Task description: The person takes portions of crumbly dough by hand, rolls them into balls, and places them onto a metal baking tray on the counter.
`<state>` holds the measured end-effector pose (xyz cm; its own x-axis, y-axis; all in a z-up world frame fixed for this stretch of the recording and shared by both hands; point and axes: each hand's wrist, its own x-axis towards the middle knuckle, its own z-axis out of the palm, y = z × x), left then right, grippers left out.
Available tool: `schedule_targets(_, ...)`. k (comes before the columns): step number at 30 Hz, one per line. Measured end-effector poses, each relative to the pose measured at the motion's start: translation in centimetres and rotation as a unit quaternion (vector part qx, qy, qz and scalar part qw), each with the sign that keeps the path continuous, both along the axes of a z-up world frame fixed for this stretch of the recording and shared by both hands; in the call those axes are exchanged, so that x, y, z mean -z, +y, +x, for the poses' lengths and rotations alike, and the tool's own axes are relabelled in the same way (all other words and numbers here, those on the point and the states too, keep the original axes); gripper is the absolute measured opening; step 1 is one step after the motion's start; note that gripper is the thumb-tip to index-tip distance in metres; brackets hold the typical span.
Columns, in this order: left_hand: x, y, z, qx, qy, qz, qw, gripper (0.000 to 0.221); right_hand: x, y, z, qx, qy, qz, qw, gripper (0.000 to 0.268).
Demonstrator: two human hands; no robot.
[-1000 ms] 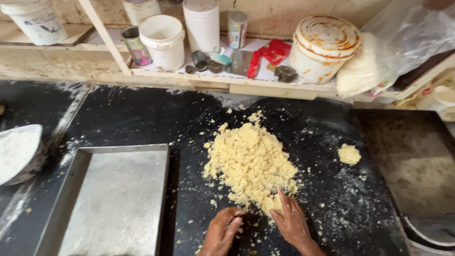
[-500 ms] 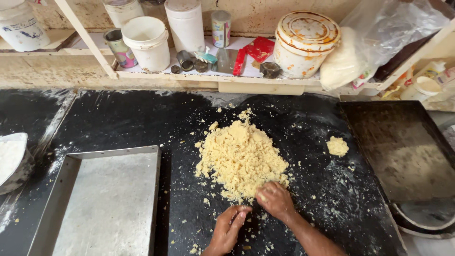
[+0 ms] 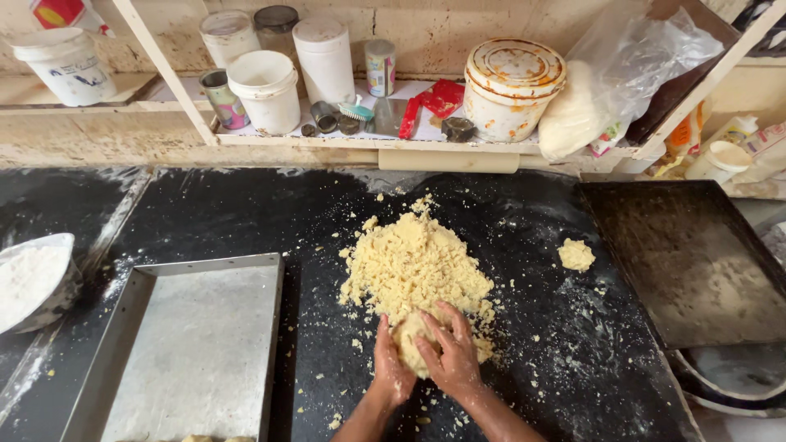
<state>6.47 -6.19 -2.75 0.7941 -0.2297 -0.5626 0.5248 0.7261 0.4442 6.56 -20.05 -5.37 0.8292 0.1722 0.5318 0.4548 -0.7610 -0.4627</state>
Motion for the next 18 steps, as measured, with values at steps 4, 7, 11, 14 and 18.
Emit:
schedule_targets(4, 1.9, -0.6, -0.5, 0.03, 0.057, 0.041, 0.997, 0.079, 1.9, 0.9, -0.2, -0.112, -0.144, 0.099, 0.978, 0.029)
schedule_targets(7, 4.6, -1.7, 0.1, 0.0, 0.015, 0.072, 0.997, 0.071, 3.4, 2.2, -1.6, -0.081, -0.226, 0.046, 0.97, 0.018)
schedule_targets(11, 5.8, -0.9, 0.2, 0.024, -0.027, 0.058, 0.998, 0.073, 3.4, 2.5, -1.2, -0.085, -0.229, 0.06, 0.968, 0.017)
schedule_targets(14, 4.7, -0.6, 0.0, 0.083, -0.036, 0.095, 0.991, 0.081, 2.2, 1.8, 0.3, -0.044, -0.043, 0.143, 0.988, 0.023)
schedule_targets(18, 1.5, -1.0, 0.3, 0.052, -0.136, 0.201, 0.969, 0.077, -0.3, 2.2, 0.5, 0.048, 0.276, 0.311, 0.908, 0.034)
